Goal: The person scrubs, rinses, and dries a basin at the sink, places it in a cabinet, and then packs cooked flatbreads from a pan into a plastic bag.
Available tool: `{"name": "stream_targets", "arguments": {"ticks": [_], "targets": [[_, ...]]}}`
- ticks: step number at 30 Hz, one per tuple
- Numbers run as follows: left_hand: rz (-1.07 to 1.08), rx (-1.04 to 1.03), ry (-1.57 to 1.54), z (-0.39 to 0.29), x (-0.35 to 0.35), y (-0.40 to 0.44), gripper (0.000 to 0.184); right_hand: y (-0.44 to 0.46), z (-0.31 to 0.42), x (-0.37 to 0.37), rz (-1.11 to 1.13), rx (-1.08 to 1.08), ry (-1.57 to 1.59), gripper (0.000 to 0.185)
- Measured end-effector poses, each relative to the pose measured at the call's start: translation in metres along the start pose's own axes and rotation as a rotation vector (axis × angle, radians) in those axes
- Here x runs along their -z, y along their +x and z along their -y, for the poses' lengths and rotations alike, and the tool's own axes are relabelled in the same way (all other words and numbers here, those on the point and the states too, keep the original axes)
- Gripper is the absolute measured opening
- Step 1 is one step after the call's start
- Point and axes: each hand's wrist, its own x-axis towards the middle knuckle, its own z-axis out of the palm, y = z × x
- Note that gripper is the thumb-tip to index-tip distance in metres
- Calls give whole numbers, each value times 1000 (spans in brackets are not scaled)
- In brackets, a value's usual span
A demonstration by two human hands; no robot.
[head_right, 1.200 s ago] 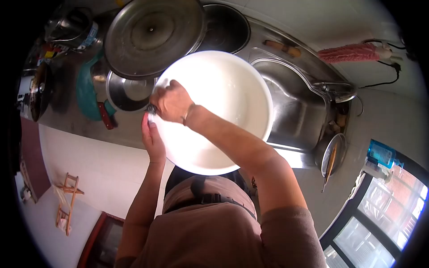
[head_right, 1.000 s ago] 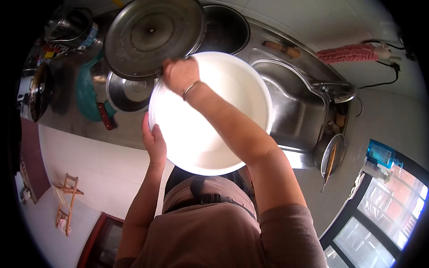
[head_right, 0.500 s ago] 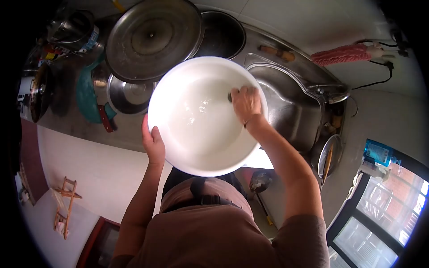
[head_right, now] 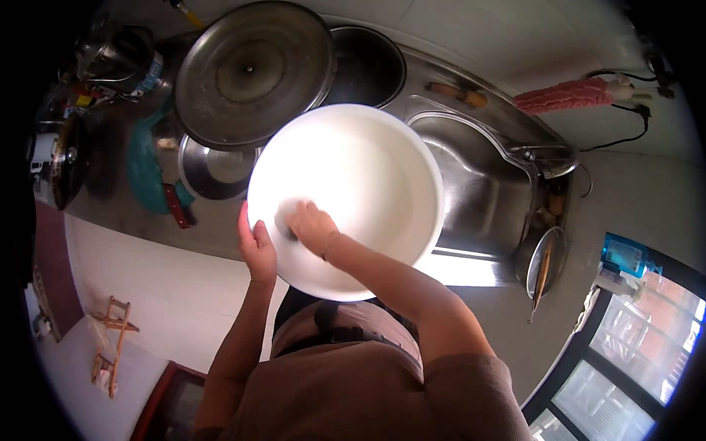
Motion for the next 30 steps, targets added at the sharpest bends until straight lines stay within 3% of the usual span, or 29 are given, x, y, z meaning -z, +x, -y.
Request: {"name": "stream_targets", "arguments": {"ticks": [3, 9, 13, 14, 16, 18, 19, 20, 25, 30], "targets": [[12, -40, -8, 5, 0, 1, 43, 40, -23, 12, -191, -5, -113, 23], [24, 59, 10, -10, 2, 2, 42, 52, -105, 53, -197, -212, -237, 21], [6, 39, -13, -3, 0, 2, 42, 0, -110, 69, 21, -404, -267, 25], [4, -6, -10, -4, 0, 1, 43, -8, -101, 64, 23, -400, -272, 25], [3, -49, -6, -4, 1, 0, 43, -26, -82, 43, 244, -375, -466, 26], [-12, -41, -10, -1, -1, 0, 44, -27, -52, 15, 217, -236, -410, 26], [-15, -39, -5, 1, -2, 0, 44, -21, -36, 14, 182, -149, -225, 22], [-7, -17, -23, 3, -2, -1, 44, -13, -26, 10, 26, -52, -108, 18], [18, -46, -8, 2, -1, 0, 44, 35, -54, 25, -171, -175, -246, 17], [17, -5, -34, -1, -1, 0, 45, -7, -83, 43, -139, -317, -232, 19]]}}
